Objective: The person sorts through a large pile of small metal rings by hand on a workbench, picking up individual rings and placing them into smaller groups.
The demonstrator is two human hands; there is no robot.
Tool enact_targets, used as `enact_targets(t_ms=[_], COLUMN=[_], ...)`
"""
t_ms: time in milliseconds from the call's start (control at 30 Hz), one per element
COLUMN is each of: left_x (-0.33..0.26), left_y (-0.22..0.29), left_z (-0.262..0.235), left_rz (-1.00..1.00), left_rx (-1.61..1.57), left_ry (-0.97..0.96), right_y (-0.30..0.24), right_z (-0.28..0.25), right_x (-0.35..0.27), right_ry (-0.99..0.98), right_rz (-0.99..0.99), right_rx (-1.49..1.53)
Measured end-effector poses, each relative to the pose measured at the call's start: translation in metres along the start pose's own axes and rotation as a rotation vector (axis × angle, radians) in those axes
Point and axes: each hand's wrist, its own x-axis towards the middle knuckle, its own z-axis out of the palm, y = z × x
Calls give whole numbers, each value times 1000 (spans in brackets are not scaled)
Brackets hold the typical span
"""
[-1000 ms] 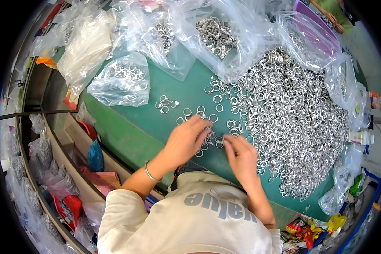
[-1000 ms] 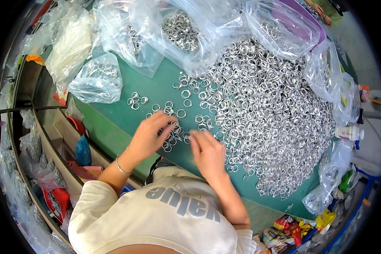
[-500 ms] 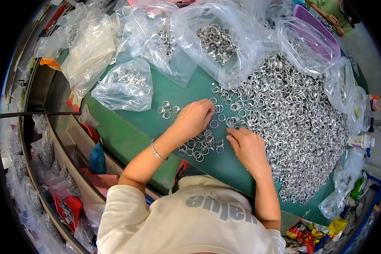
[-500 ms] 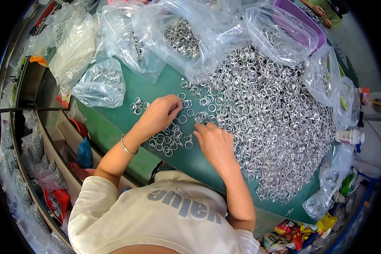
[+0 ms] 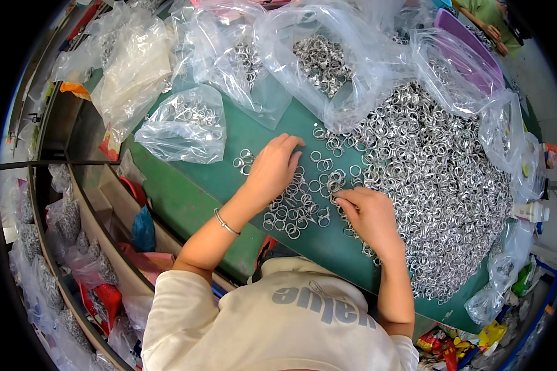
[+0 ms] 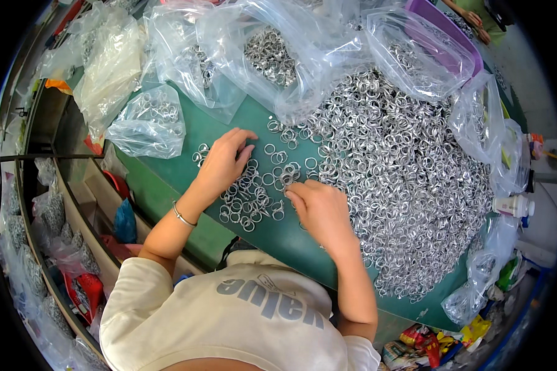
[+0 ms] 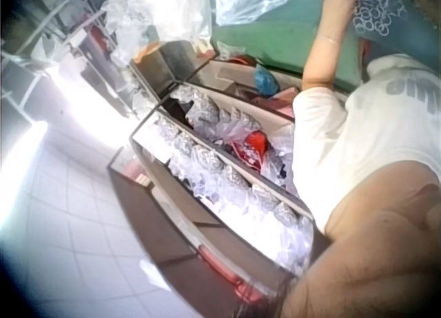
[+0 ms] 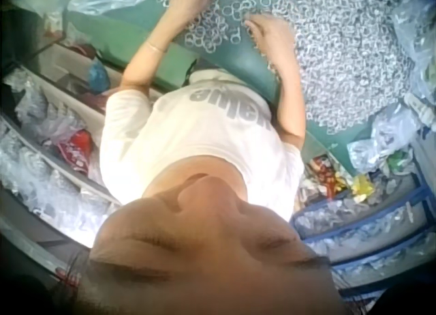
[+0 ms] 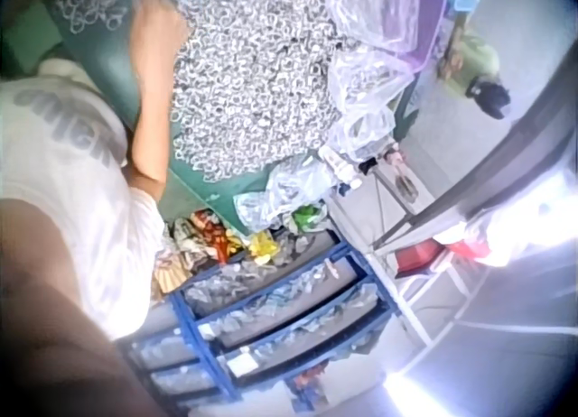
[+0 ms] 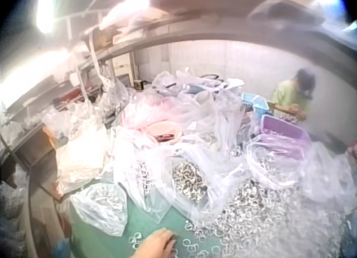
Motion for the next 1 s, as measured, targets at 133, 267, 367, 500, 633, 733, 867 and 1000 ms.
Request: enact_targets(t_ms=[133, 267, 367, 500, 633, 733, 867, 1000], left_x=[8, 12, 8, 22, 38, 35, 7, -4], left_y=[10, 4, -2, 7, -4, -1, 6, 9], left_z=[6, 22, 14, 4, 22, 19, -4, -15], left_rz=[67, 151, 164, 32, 112, 107, 67, 86], left_rx=[-19, -2, -43, -28, 17, 31, -16, 8], left_ry=[-48, -84, -93, 28, 5, -46, -71, -110], right_y=[-1, 10, 3, -5, -2, 9, -1, -1], right_z=[-2, 13, 11, 0, 4, 16, 8, 1], right_x=[26, 49, 37, 20, 50, 49, 23, 29], right_ry=[161, 187, 76, 21, 160, 87, -36, 115], right_rz=[239, 157, 81, 34, 147, 64, 0, 111], right_rx=[-90, -292, -295, -184, -308, -363, -132, -47])
